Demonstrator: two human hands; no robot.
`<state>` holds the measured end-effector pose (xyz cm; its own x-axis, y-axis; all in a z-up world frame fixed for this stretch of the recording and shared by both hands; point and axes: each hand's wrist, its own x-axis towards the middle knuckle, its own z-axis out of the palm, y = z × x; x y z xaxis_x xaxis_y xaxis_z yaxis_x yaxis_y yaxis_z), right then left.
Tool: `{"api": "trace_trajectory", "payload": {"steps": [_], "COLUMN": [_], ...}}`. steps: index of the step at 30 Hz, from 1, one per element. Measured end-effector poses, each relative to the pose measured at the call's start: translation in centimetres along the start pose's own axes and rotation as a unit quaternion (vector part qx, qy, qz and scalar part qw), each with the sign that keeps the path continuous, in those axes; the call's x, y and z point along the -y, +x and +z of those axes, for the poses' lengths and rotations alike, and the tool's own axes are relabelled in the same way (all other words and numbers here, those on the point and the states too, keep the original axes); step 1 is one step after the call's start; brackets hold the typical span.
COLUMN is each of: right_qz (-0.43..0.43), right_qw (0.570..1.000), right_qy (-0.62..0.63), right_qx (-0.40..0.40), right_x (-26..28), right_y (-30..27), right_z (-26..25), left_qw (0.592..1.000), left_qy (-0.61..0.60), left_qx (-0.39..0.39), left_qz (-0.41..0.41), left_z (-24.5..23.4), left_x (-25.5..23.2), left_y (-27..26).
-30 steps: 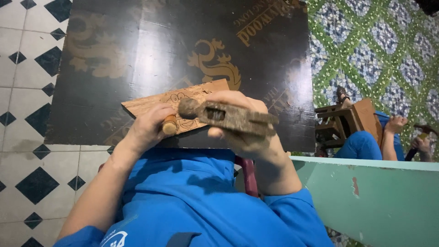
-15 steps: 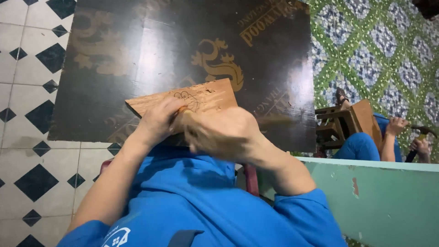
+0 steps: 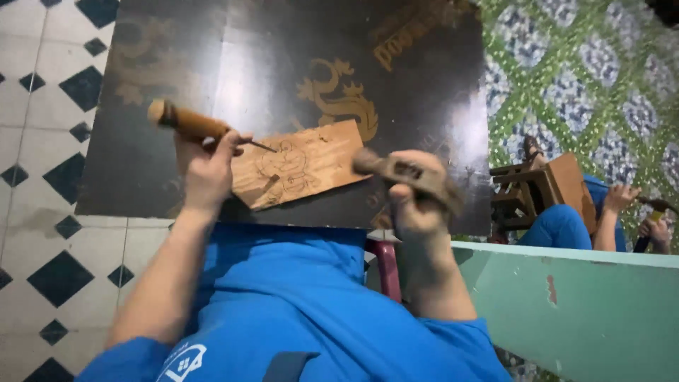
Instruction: The person carves a cartoon character design into a small wooden board using a chisel and hammer. They repeatedly position the chisel and strike it to remove wood shavings and deepen the carved lines.
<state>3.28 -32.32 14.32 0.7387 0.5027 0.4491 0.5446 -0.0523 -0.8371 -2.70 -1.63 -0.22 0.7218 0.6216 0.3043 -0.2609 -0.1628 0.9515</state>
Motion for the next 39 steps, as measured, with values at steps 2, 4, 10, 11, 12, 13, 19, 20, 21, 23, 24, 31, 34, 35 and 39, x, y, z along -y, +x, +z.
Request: {"api": "trace_trajectory", "payload": {"steps": [2, 4, 10, 11, 12, 13, 19, 20, 21, 23, 24, 31, 34, 35, 39], "right_qz": [-0.002, 0.018, 0.065, 0.067, 0.066, 0.070, 0.081, 0.079, 0.078, 0.077, 0.076, -0.063, -0.155, -0.190, -0.110], "right_qw": [0.988, 0.984, 0.984, 0.982, 0.982, 0.982, 0.984, 0.984, 0.984, 0.984, 0.984, 0.983, 0.972, 0.958, 0.956], "right_qy": [-0.129, -0.161, -0.158, -0.170, -0.170, -0.167, -0.157, -0.155, -0.155, -0.160, -0.160, -0.153, -0.121, -0.112, -0.154], "right_qx": [-0.080, -0.071, -0.052, -0.047, -0.047, -0.048, -0.034, -0.026, -0.025, -0.013, -0.014, 0.077, 0.131, 0.182, 0.223], "right_x": [-2.0, -4.1, -4.0, -4.4, -4.5, -4.7, -4.8, -4.8, -4.9, -5.1, -4.9, 0.0, 2.9, 4.2, 7.4], "right_y": [-1.2, -2.4, -3.1, -3.1, -3.0, -3.0, -2.4, -2.2, -2.2, -2.2, -1.7, 6.6, 11.7, 13.4, 17.5], "right_z": [-1.4, -1.8, -1.7, -2.0, -1.9, -1.9, -1.1, -1.0, -1.0, -0.8, -0.6, 2.1, 3.8, 4.5, 6.7], "left_qw": [0.999, 0.999, 0.999, 0.998, 0.998, 0.998, 0.996, 0.995, 0.995, 0.994, 0.994, 0.991, 0.965, 0.935, 0.939], "left_qy": [0.004, 0.016, 0.048, 0.057, 0.057, 0.067, 0.090, 0.094, 0.094, 0.106, 0.105, 0.107, 0.181, 0.253, 0.267], "left_qx": [0.034, 0.044, 0.014, -0.002, -0.003, -0.013, -0.027, -0.019, -0.020, -0.014, -0.014, 0.076, 0.150, 0.182, 0.197], "left_qz": [-0.028, -0.010, 0.004, 0.007, 0.008, 0.009, -0.003, -0.005, -0.005, -0.014, -0.014, -0.028, -0.115, -0.172, -0.086], "left_z": [0.3, 0.6, 0.9, 0.9, 0.9, 0.9, 0.7, 0.7, 0.7, 0.7, 0.7, 1.1, 1.9, 2.0, 2.6], "left_x": [0.1, 2.2, 4.0, 4.8, 4.8, 4.9, 5.9, 5.9, 5.9, 5.9, 5.1, 2.1, -0.8, -1.6, -0.9], "left_y": [0.7, 0.5, -0.2, 0.0, 0.0, -0.2, -1.0, -1.0, -1.0, -0.9, -0.5, 0.2, 2.1, 2.6, 2.9]}}
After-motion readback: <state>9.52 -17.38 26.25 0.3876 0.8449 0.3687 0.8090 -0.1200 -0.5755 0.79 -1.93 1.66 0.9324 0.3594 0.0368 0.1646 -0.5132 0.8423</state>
